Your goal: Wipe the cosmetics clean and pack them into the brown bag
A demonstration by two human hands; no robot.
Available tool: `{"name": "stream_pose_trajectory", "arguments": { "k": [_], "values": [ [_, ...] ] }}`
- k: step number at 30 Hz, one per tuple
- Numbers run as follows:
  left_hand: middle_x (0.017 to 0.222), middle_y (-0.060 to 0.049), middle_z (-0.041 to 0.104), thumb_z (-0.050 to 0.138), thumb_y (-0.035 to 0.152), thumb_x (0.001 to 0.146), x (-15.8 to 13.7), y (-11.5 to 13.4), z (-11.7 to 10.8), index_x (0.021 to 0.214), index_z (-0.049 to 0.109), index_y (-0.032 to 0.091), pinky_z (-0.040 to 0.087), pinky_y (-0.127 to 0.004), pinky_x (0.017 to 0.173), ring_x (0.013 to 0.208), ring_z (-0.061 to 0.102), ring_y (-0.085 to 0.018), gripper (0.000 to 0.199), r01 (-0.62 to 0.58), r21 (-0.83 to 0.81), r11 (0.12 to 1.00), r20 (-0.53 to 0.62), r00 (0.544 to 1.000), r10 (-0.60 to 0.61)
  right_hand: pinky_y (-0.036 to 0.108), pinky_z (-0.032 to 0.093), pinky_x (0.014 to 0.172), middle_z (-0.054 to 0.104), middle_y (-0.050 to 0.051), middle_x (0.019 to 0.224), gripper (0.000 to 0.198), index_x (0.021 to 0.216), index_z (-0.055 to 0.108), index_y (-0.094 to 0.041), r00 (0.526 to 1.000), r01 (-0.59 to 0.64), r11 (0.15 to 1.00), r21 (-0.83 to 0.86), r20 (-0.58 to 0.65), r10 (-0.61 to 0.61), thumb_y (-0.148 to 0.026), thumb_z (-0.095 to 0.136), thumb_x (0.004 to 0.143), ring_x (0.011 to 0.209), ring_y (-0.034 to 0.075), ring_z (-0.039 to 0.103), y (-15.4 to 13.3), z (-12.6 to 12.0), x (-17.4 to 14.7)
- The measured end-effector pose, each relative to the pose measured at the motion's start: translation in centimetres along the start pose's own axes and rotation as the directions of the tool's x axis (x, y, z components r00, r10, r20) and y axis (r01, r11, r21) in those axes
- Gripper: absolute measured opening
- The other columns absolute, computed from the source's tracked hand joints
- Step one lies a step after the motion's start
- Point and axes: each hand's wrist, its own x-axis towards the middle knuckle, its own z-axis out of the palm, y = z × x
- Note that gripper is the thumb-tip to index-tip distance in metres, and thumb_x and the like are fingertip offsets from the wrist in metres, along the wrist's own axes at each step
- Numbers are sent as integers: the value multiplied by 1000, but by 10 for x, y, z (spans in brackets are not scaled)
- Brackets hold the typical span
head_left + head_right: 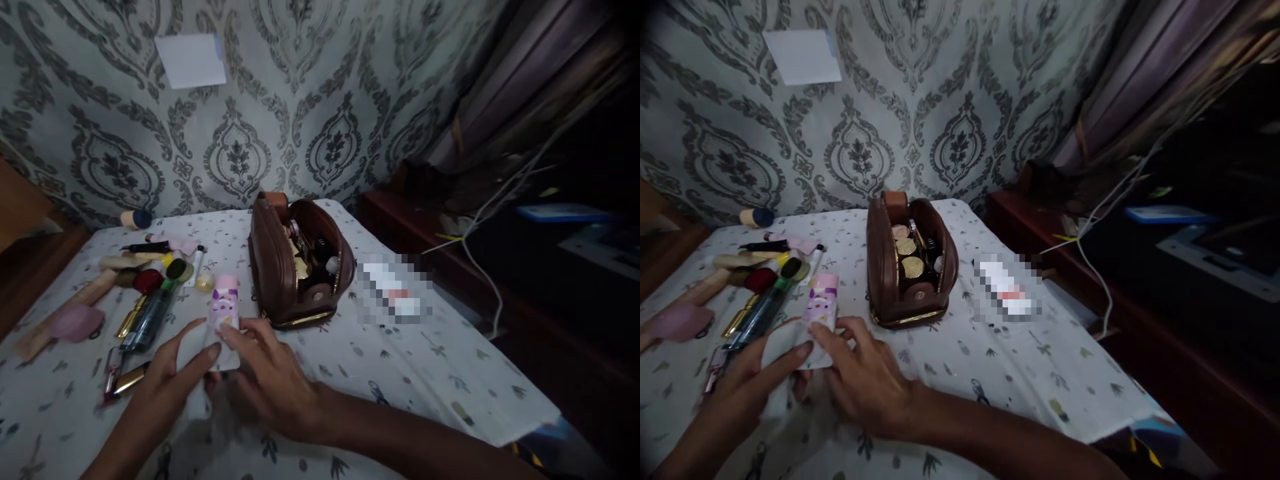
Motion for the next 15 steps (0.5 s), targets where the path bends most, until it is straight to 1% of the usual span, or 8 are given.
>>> {"name": "stream_pose_trajectory", "arguments": {
  "k": [3,5,7,8,9,10,12,15],
  "values": [
    [53,1,59,70,59,74,-17,17,11,66,59,18,41,-20,45,47,52,-12,43,68,-49,996,-27,997,-70,29,58,69,56,13,126,41,137,55,-26,969,135,959,-248,-172,-180,-18,47,97,94,18,63,-3,-24,-1],
    [51,0,60,68,62,74,-25,29,21,62,59,18,40,-20,43,44,51,-11,46,83,-44,996,-9,996,-84,27,58,68,62,12,119,36,131,61,-25,927,201,920,-337,-239,-290,-21,55,96,93,18,63,-3,-43,-1],
    [50,1,60,68,60,75,-29,42,31,63,59,18,40,-20,41,41,50,-11,45,100,-49,994,10,995,-100,28,58,72,66,10,113,31,125,65,-22,850,377,840,-390,-215,-481,-19,57,94,94,18,63,-2,-66,3],
    [49,1,59,68,58,76,-30,48,36,63,58,18,40,-19,41,41,51,-11,43,102,-53,993,11,995,-102,27,58,70,68,10,109,29,121,66,-17,812,448,799,-400,-192,-551,-16,56,95,91,17,64,-2,-78,5],
    [49,2,59,68,56,78,-29,53,40,63,58,18,40,-19,41,42,52,-11,42,100,-55,994,13,995,-99,26,57,64,69,12,105,26,117,67,-11,756,529,739,-418,-164,-634,-14,55,94,86,17,64,-3,-90,8],
    [49,2,58,68,55,79,-28,58,43,63,58,17,41,-19,42,43,52,-11,42,89,-58,994,24,996,-88,26,56,60,70,14,103,24,114,68,-8,732,556,709,-433,-148,-665,-13,55,94,83,17,64,-4,-101,11],
    [49,1,59,64,56,82,-24,66,48,62,58,16,42,-18,43,43,53,-10,45,51,-70,996,76,996,-45,27,56,58,72,15,102,22,110,68,-5,718,561,677,-477,-126,-684,-12,58,92,80,17,64,-6,-119,16],
    [46,-1,57,53,65,86,-11,75,53,56,58,15,42,-18,43,41,51,-10,58,-38,-118,992,196,979,60,30,59,65,73,15,105,21,111,68,-7,717,515,664,-541,-152,-680,-12,58,93,84,18,67,-6,-138,21]
  ]
}}
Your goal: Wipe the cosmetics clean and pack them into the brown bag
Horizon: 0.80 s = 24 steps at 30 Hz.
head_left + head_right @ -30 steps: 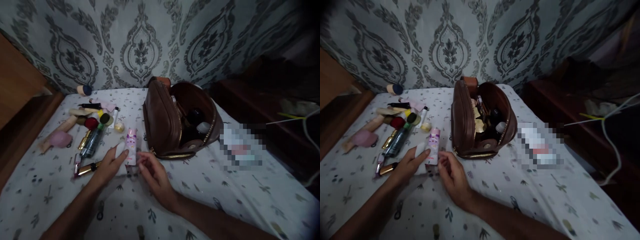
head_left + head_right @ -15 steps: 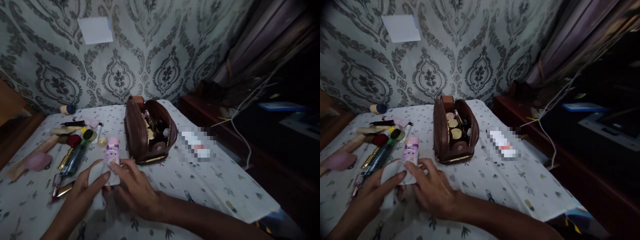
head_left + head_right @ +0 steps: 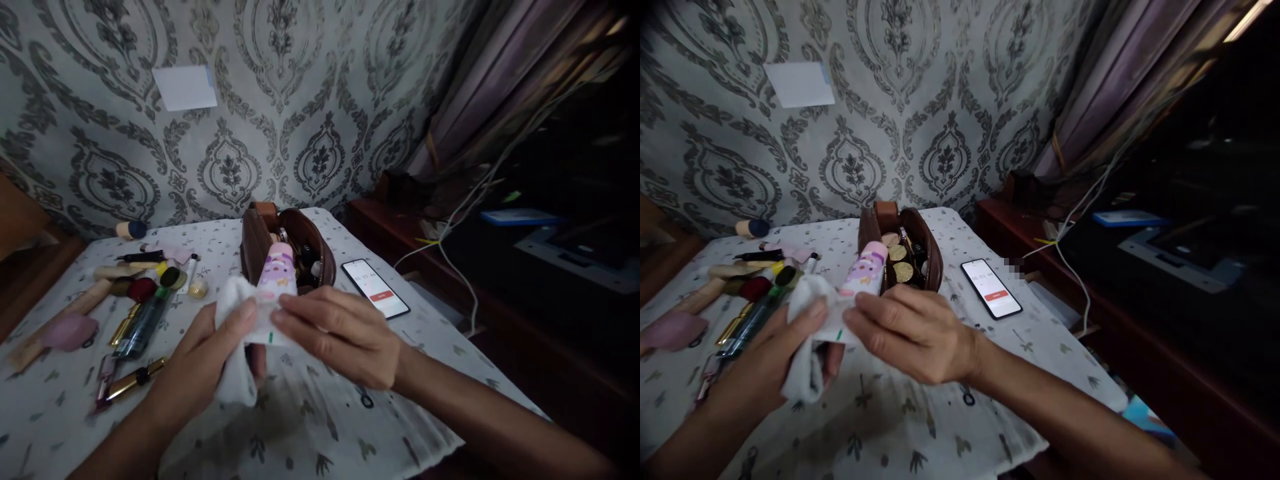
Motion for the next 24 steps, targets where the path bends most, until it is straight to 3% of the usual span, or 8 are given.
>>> {"name": "stream_pose_trajectory", "arguments": {
  "k": [3,5,8,11,14,17,22,24],
  "values": [
    [45,-1,55,42,71,88,17,3,3,58,60,15,39,-20,41,38,48,-9,66,-140,-62,988,131,980,147,32,60,76,72,15,107,22,112,67,-10,999,-47,998,-33,-2,47,-12,52,96,91,19,69,13,-6,2],
    [50,1,57,43,66,91,26,2,6,79,67,14,40,-20,42,40,49,-10,59,-219,-46,975,149,963,224,28,59,78,73,12,105,21,110,67,-13,991,-137,990,-31,-1,137,-9,52,95,92,17,70,22,-6,2],
    [58,3,58,44,53,96,36,-7,12,115,63,15,39,-21,48,48,52,-12,47,-337,220,916,136,940,313,24,57,75,75,6,95,16,104,68,-17,943,-331,943,-8,-26,331,-11,57,94,84,14,71,33,-2,0],
    [64,0,61,39,42,98,42,-24,20,136,51,14,39,-25,53,54,57,-16,48,-416,541,731,207,908,364,24,55,69,73,3,82,8,95,69,-18,816,-573,813,102,-27,578,-21,62,93,73,14,69,43,4,-4],
    [71,-5,69,38,36,97,47,-42,24,144,42,14,45,-30,55,56,63,-21,52,-420,695,583,271,905,329,23,51,59,67,0,69,16,89,67,-16,655,-737,617,276,65,753,-31,64,93,61,13,63,52,9,-10],
    [85,-8,76,37,30,97,49,-56,24,141,46,17,51,-31,58,63,70,-22,46,-492,691,529,345,868,356,22,46,55,63,0,65,23,87,65,-14,590,-794,515,324,205,781,-36,62,93,57,11,59,61,13,-14],
    [82,-5,77,36,21,97,49,-75,17,143,43,17,56,-28,55,59,70,-17,47,-591,655,471,371,794,481,21,42,56,61,0,63,24,80,63,-14,588,-808,540,235,377,715,-31,56,95,58,10,55,69,15,-17],
    [84,-6,78,37,20,96,50,-81,15,143,43,16,58,-29,57,63,72,-18,48,-605,648,463,372,782,501,21,42,56,62,0,64,23,81,63,-14,566,-822,523,225,423,708,-29,55,96,58,10,56,69,15,-17]
  ]
}}
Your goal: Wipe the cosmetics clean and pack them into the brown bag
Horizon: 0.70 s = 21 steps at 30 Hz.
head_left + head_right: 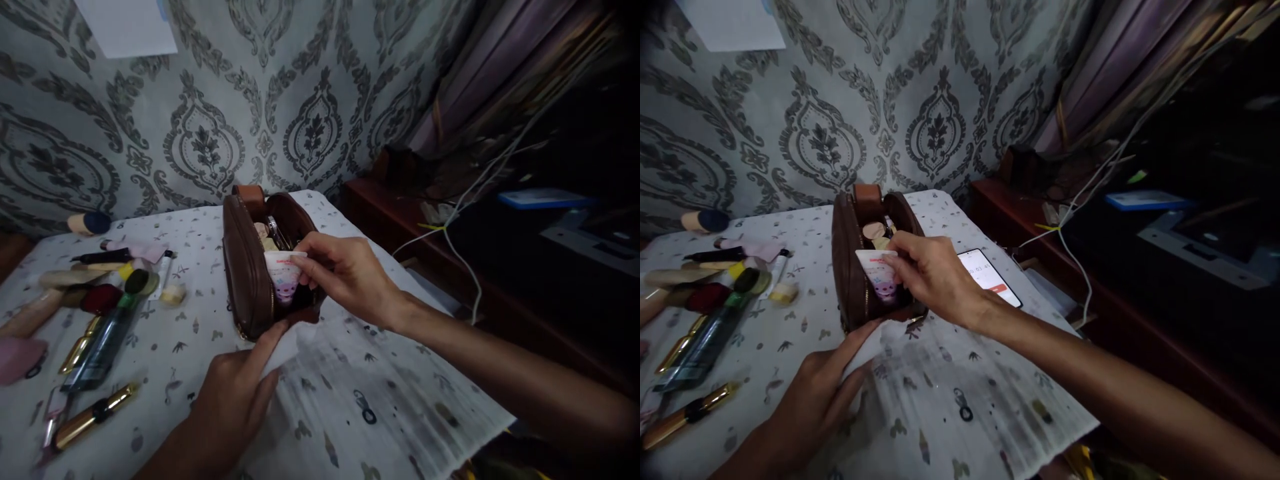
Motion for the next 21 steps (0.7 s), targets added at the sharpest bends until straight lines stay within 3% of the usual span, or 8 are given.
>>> {"name": "stream_pose_trajectory", "arguments": {
  "k": [5,10,16,21],
  "values": [
    [84,-6,77,38,20,96,-2,-5,7,146,40,17,60,-29,57,64,72,-18,51,7,-43,999,-14,1000,-8,21,45,58,65,0,65,18,84,60,-14,982,-103,995,-5,161,103,-22,51,97,59,10,61,-3,-1,0],
    [86,-4,78,39,18,96,-4,-5,9,149,35,20,59,-27,57,62,71,-17,53,-10,-37,999,-13,1000,9,20,41,60,64,-1,65,14,82,58,-15,960,-116,985,-127,239,144,-15,51,94,61,10,60,-3,-1,1],
    [87,-3,77,41,16,96,-8,-7,8,151,31,22,58,-26,57,62,71,-16,57,-24,-13,1000,-18,1000,23,20,33,54,61,-1,65,18,78,59,-14,940,-87,959,-268,298,168,-4,47,87,58,9,54,-2,4,6],
    [93,-6,78,41,15,95,-8,-9,10,154,27,21,60,-27,56,62,70,-16,60,-53,-18,998,-33,998,53,21,36,58,66,3,73,18,87,65,-12,915,-20,914,-405,362,180,-1,51,84,65,12,58,-9,6,14]
  ]
}}
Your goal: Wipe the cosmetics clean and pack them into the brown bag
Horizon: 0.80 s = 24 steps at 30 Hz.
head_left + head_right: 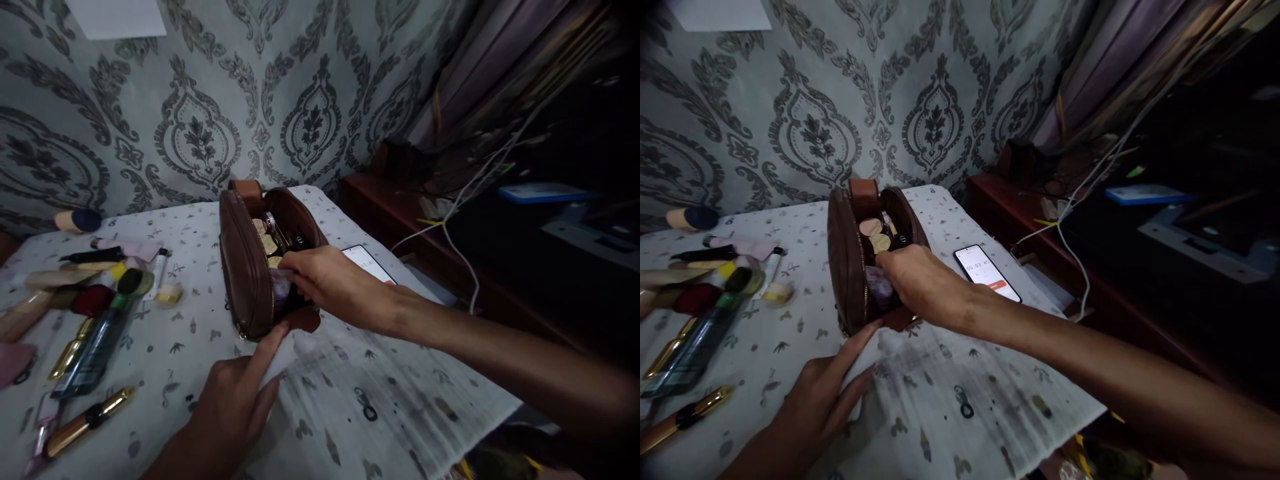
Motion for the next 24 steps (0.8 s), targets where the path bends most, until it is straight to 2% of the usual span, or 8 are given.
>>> {"name": "stream_pose_trajectory", "arguments": {
  "k": [6,13,20,24],
  "values": [
    [120,-12,72,42,15,95,-2,0,2,156,22,24,63,-28,66,74,73,-16,65,-6,-35,999,3,1000,6,23,35,61,72,5,88,23,92,67,-15,995,68,972,-224,89,-49,2,56,82,78,15,66,-10,-11,7],
    [99,-9,78,41,17,96,-1,-1,0,154,27,21,62,-28,66,64,71,-15,60,30,-41,999,52,998,-28,26,25,53,70,4,81,20,92,66,-14,991,124,924,-363,98,-95,-1,64,77,68,16,64,-8,-15,11],
    [116,-10,74,43,16,96,-4,-3,1,156,22,26,62,-28,69,76,73,-16,64,52,-33,998,55,997,-50,26,28,55,72,7,86,15,92,67,-13,987,131,912,-390,142,-81,-5,63,80,71,17,64,-9,-21,12],
    [103,-6,77,44,18,95,-4,-3,1,155,25,26,60,-25,66,68,72,-15,63,67,-36,997,74,995,-64,27,26,54,72,7,86,14,91,67,-13,984,166,894,-416,133,-120,-8,66,78,72,18,64,-8,-19,12]
  ]
}}
